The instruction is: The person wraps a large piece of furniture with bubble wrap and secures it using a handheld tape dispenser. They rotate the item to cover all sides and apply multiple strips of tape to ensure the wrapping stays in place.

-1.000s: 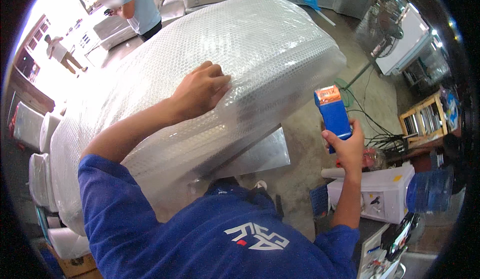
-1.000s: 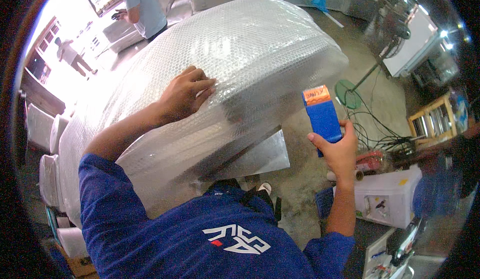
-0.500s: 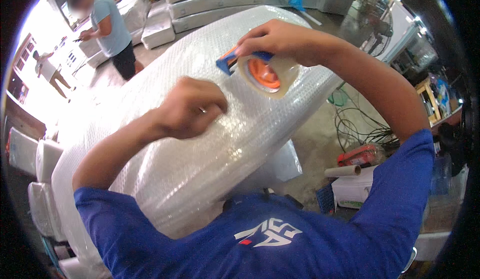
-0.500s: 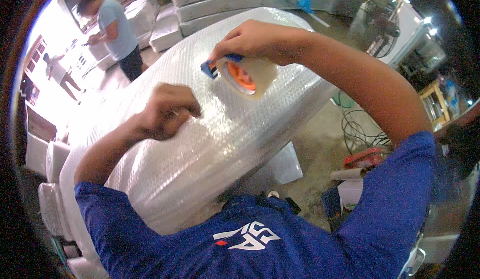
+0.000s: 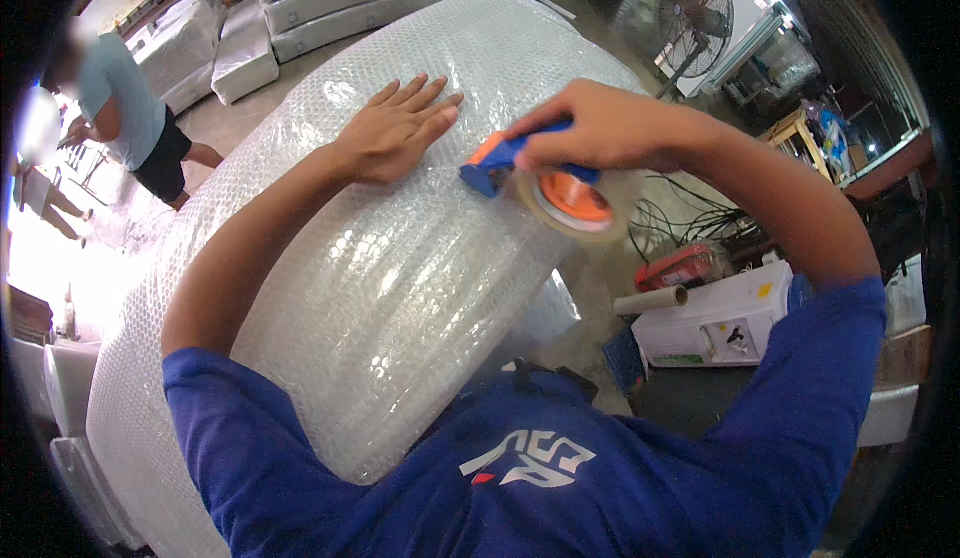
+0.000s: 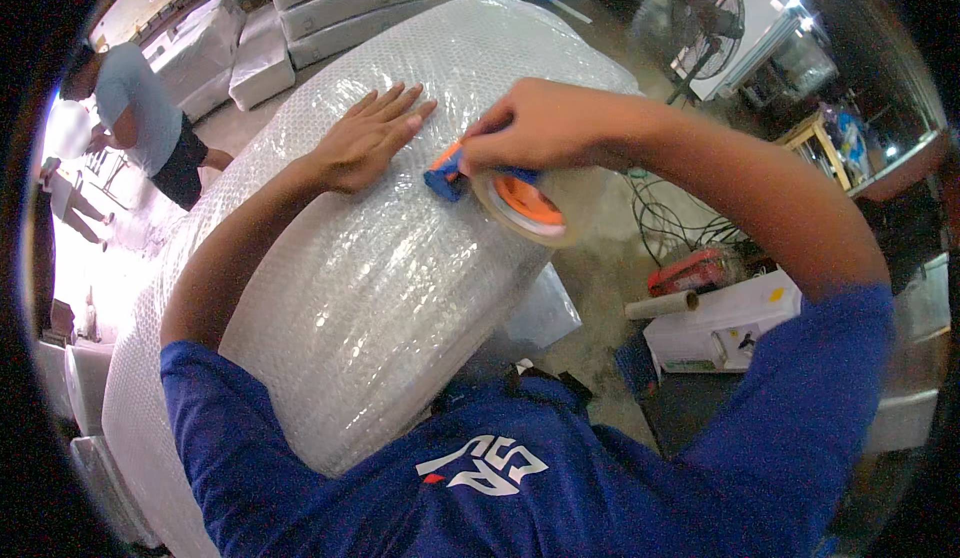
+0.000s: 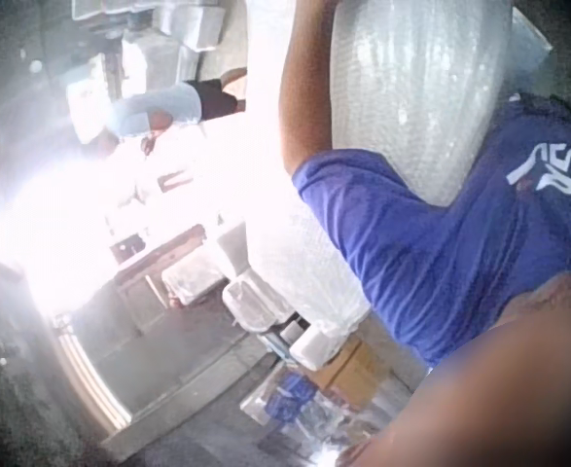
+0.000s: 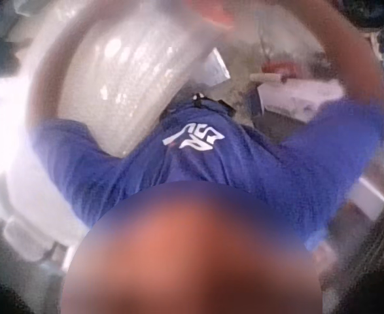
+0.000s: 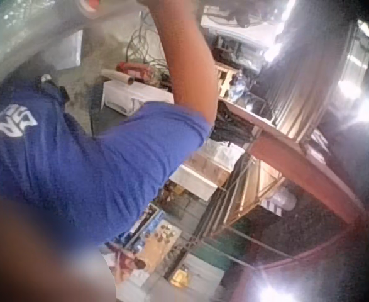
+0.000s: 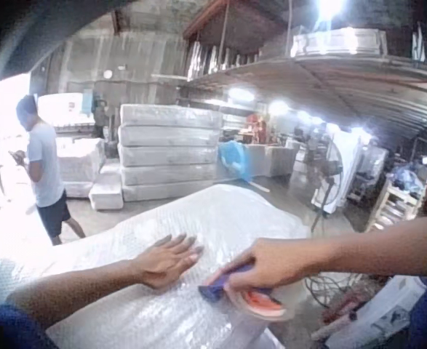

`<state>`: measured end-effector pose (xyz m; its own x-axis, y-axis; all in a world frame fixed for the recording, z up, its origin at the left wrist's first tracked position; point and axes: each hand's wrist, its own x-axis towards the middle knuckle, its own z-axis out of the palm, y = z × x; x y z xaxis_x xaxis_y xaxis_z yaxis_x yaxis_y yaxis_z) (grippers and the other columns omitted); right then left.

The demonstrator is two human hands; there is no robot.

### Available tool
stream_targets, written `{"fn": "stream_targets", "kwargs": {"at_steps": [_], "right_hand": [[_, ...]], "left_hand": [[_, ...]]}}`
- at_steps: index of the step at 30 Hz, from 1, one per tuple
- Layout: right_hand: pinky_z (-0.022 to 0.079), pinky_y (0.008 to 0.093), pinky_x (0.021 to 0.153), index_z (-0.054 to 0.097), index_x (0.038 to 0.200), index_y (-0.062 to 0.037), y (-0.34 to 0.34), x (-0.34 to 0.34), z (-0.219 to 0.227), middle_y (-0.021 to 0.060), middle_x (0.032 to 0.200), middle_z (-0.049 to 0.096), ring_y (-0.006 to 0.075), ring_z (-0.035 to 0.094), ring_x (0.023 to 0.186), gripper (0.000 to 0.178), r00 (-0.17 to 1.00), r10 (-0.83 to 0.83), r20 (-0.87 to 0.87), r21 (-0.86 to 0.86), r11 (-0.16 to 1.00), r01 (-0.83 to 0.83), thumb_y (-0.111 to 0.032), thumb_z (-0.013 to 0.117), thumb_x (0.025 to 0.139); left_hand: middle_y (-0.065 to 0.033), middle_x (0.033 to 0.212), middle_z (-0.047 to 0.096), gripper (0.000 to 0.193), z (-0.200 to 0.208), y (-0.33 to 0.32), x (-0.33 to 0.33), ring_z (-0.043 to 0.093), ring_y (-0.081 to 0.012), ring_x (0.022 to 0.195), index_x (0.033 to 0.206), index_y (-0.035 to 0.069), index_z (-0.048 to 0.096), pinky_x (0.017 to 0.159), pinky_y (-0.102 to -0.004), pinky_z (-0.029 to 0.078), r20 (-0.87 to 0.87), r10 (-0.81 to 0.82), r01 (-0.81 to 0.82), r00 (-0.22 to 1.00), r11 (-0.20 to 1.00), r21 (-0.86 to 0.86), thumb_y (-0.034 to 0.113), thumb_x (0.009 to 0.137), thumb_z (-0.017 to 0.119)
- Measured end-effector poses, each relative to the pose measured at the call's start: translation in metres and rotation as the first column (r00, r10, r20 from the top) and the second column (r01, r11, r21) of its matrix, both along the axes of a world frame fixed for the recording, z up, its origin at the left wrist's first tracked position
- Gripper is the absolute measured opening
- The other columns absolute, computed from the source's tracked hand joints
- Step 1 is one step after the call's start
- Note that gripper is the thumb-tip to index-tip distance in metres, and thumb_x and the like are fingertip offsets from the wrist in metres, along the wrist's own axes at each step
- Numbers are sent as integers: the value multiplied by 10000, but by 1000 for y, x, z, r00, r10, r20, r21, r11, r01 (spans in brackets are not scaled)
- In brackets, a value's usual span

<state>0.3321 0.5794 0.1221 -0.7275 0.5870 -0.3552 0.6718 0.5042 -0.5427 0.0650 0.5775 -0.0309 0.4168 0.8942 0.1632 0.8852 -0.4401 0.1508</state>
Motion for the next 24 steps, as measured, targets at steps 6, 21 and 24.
{"fn": "stream_targets", "kwargs": {"at_steps": [6,21,24], "right_hand": [[524,319,904,687,1322,-61,-51,86,-3,158,1142,746,192,690,972,534,987,-161,29,-14,987,161,-377,752,895],[532,294,655,672,982,-9,-73,162,-96,65,827,686,140,663,700,425,831,-501,-242,-718,669,194,-434,672,985],[515,279,615,670,928,-25,-71,168,-92,42,772,660,121,643,665,449,839,-468,-277,-622,753,215,-469,654,992]], "left_hand": [[-163,1693,216,707,3,-4,5,148,-343,1579,1620,121,294,1288,-487,122,-144,26,-21,989,999,38,574,1082,227],[-150,1041,617,229,37,-138,124,614,-313,1003,1100,15,636,853,-429,552,-175,71,-37,982,981,190,159,925,663],[-132,950,605,193,38,-139,135,632,-302,921,1057,7,631,769,-417,565,-257,85,-26,963,974,227,83,880,645]]}}
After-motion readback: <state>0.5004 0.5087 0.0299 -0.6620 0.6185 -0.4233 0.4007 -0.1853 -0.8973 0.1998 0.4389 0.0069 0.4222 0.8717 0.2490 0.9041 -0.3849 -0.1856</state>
